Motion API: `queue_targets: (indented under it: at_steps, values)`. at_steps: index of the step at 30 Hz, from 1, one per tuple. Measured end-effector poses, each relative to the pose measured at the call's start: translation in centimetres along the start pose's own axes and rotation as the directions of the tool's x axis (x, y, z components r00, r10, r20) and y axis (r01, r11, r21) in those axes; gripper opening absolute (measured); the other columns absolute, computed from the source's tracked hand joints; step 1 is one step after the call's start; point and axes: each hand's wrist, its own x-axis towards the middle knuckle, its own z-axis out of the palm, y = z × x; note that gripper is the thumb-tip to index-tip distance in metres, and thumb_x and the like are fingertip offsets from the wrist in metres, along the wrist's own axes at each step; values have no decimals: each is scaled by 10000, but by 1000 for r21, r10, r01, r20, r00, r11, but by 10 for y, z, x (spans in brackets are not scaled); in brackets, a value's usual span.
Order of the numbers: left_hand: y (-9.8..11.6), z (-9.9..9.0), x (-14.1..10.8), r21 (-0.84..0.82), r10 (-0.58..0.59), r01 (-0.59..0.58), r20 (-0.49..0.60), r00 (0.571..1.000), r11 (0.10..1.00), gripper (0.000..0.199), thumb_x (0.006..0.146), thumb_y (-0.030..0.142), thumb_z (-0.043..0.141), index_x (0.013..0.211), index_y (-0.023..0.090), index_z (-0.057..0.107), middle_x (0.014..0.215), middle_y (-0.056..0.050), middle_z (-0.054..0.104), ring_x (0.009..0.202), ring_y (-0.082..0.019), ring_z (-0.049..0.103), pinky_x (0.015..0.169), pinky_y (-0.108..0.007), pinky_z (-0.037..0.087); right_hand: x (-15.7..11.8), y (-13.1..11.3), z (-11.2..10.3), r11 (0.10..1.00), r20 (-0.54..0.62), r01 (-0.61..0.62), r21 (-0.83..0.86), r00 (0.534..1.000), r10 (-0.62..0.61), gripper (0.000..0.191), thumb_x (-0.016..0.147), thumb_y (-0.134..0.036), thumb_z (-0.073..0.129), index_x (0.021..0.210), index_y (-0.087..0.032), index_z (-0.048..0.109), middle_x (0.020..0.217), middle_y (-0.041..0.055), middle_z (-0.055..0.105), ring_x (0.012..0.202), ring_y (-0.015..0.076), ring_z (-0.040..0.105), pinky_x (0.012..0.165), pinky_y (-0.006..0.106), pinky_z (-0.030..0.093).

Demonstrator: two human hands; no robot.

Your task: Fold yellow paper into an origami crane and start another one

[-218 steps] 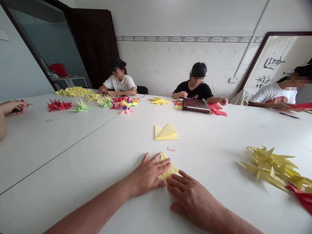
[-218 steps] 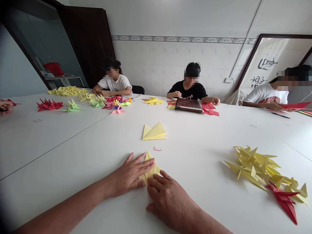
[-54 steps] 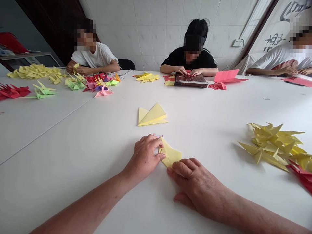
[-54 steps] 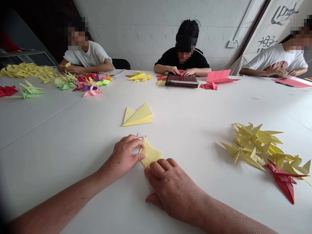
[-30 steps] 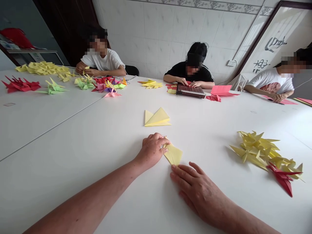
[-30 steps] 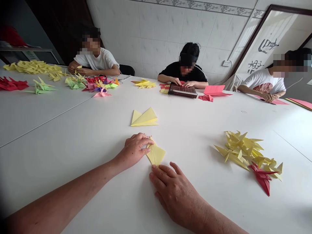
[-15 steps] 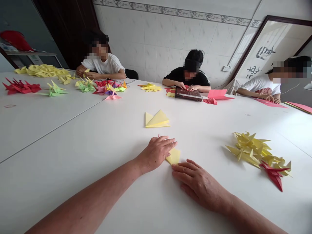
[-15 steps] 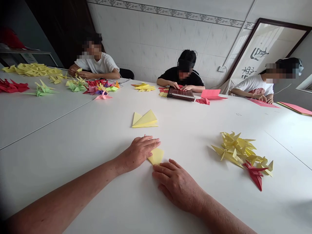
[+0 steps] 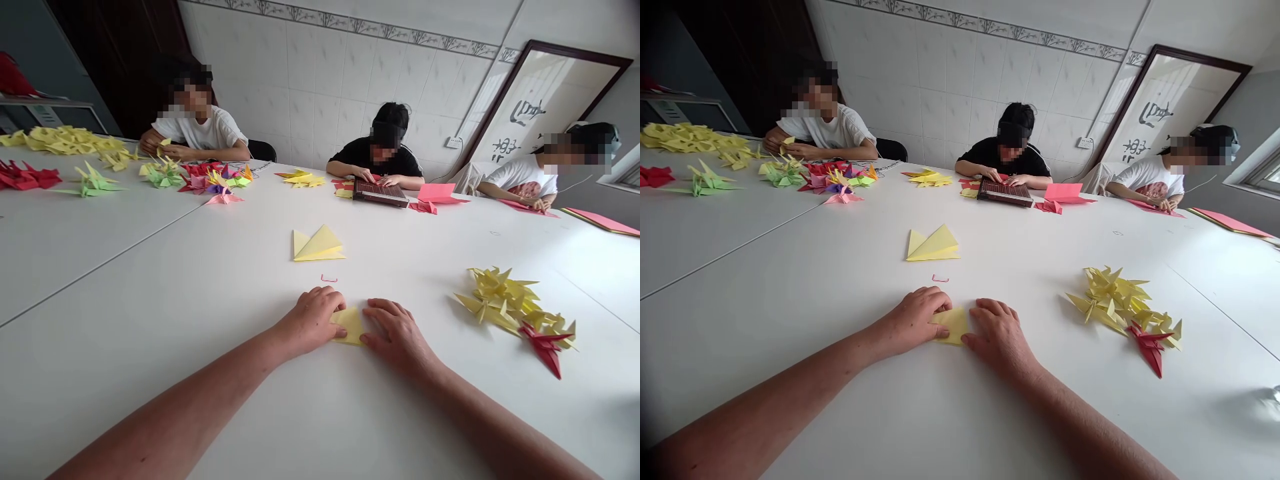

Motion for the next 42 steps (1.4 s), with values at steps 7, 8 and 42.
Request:
queue_targets:
  at_steps: [7, 8, 42]
  values:
    - [2, -1, -6, -176, -92, 84, -37, 995, 981, 93, 681, 181, 577, 704, 213, 493, 804, 16, 571, 791, -173, 540, 592, -252, 401, 5, -23, -2, 991, 18, -30, 131, 999, 28, 242, 748, -204, 630, 987, -224, 656, 1089, 55, 640, 1021, 223, 562, 828, 355, 484]
    - [2, -2, -6, -200, -100, 91, -36, 994, 975, 68, 693, 180, 562, 697, 211, 501, 800, 16, 574, 769, -165, 541, 577, -245, 398, 4, -24, -1, 989, 9, -35, 147, 999, 34, 213, 743, -177, 619, 949, -220, 653, 1003, 43, 652, 950, 209, 573, 777, 330, 490]
    - [3, 0, -38, 125, 366, -363, -1, 931, 923, 216, 910, 141, 455, 989, 217, 640, 949, -31, 623, 868, -148, 589, 715, -250, 492, -4, -2, -6, 872, 148, -24, 490, 987, -56, 333, 828, -122, 452, 1123, -225, 565, 912, 12, 686, 768, 137, 626, 672, 242, 495]
